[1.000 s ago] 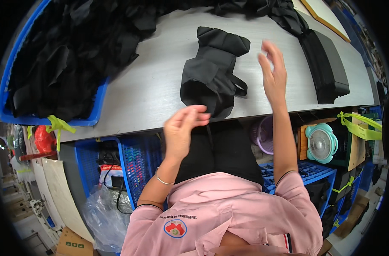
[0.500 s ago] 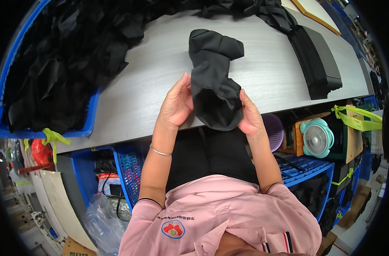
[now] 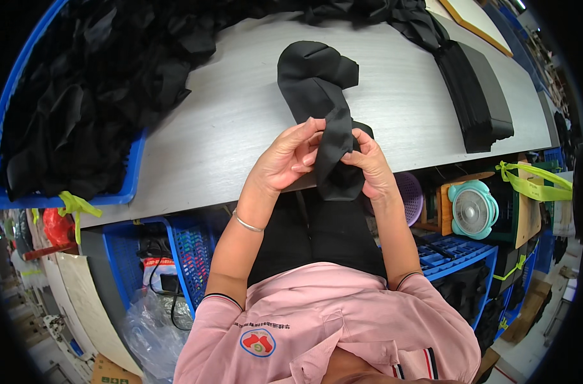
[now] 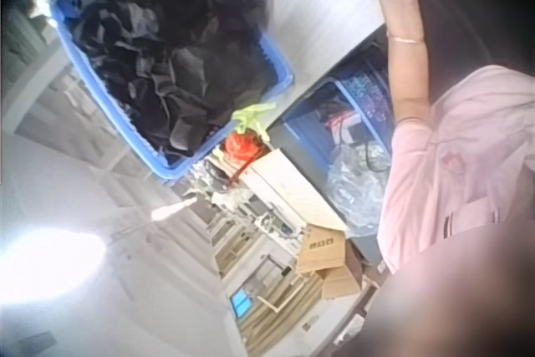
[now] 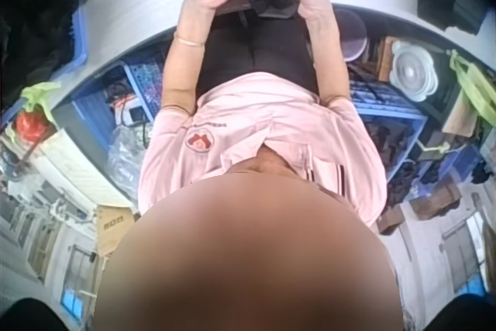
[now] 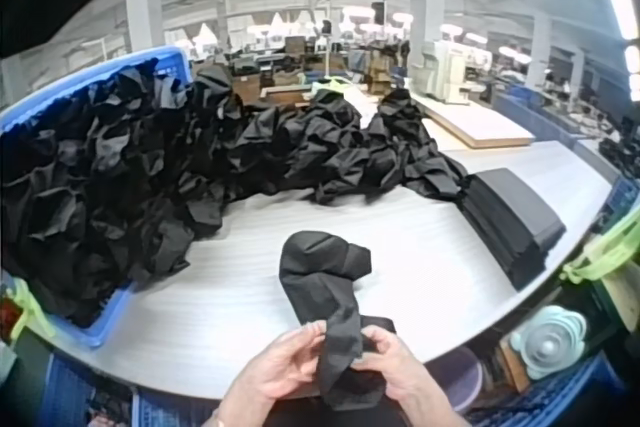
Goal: The recorder is folding and checking black fabric components at a workstation.
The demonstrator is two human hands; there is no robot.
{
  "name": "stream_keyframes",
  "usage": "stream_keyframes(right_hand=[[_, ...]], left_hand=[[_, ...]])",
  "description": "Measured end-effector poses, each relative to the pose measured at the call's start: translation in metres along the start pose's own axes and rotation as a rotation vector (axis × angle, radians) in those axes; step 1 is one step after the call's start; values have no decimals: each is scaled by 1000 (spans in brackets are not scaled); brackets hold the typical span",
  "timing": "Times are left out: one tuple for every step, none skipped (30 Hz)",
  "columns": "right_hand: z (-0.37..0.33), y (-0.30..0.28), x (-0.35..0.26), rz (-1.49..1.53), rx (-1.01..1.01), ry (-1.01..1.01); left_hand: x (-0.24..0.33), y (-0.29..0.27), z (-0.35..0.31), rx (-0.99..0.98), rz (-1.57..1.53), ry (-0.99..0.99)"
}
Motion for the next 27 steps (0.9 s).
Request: stream_keyframes(right_hand=[[0, 1, -1, -53, -8, -16], [0, 0, -1, -61, 13, -6], [0, 0, -2, -91, 9, -7], [1, 1, -3, -117, 10, -13], [1, 0, -4, -125, 3, -7], [2, 0, -6, -186, 17, -17], [2, 1, -7, -238, 5, -46], [3, 1, -8, -251, 24, -25], [3, 2, -9, -309, 29, -52], [4, 4, -10, -361, 9, -107], [5, 5, -10, -373, 29, -77], [5, 6, -9, -388, 30, -39], [5, 7, -8, -402, 28, -6], [5, 9, -9, -434, 0, -26], [5, 10, -9, -438, 0, -27], [4, 11, -10, -472, 9, -20], [4, 12, -10, -499, 6, -31], [4, 12, -11, -504, 30, -13], [4, 12, -11, -544, 43, -15], [5, 14, -11, -584, 54, -18], [5, 15, -11, -583, 59, -18], [7, 17, -10, -628, 59, -25], [8, 19, -9, -662, 45, -53], [9, 20, -7, -674, 55, -29], [10, 21, -7, -721, 83, -64], [11, 22, -6, -761, 94, -113], [12, 22, -5, -772, 110, -95]], left_hand=[[0, 2, 1, -44, -6, -7], [0, 3, 1, -49, 54, 14], [-1, 6, 2, -90, -13, -11], [-2, 4, 3, 96, 99, 19], [-2, 3, 3, 283, 209, 50], [-1, 4, 4, 283, 207, 55], [-1, 6, 5, 256, 204, 68], [1, 8, 6, 194, 206, 110], [3, 6, 8, 230, 200, 90], [4, 7, 9, 162, 194, 44], [6, 6, 10, 115, 193, 2], [8, 5, 11, 93, 185, 3], [9, 3, 11, 89, 206, -22], [9, 1, 11, 90, 230, -43], [9, 0, 10, 81, 227, -46], [8, 0, 9, 54, 273, -62], [8, 0, 8, 29, 319, -69], [7, 1, 7, 21, 316, -88], [7, 1, 5, 23, 363, -82], [8, 3, 5, 17, 412, -62], [8, 4, 4, 24, 411, -79], [9, 5, 3, 82, 438, -65], [11, 5, 3, 162, 471, -45], [12, 7, 3, 142, 465, -47], [14, 8, 3, 198, 512, -49], [16, 9, 3, 242, 550, -24], [17, 9, 3, 255, 556, -49]])
Point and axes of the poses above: each hand's wrist, its own z-axis towards the middle knuckle, its own y-axis out of the palm, x = y × z, the point moved 2 cm from there along z, towards the middle knuckle, and after that the axes turned 7 degrees about y, right-handed, at the moved point
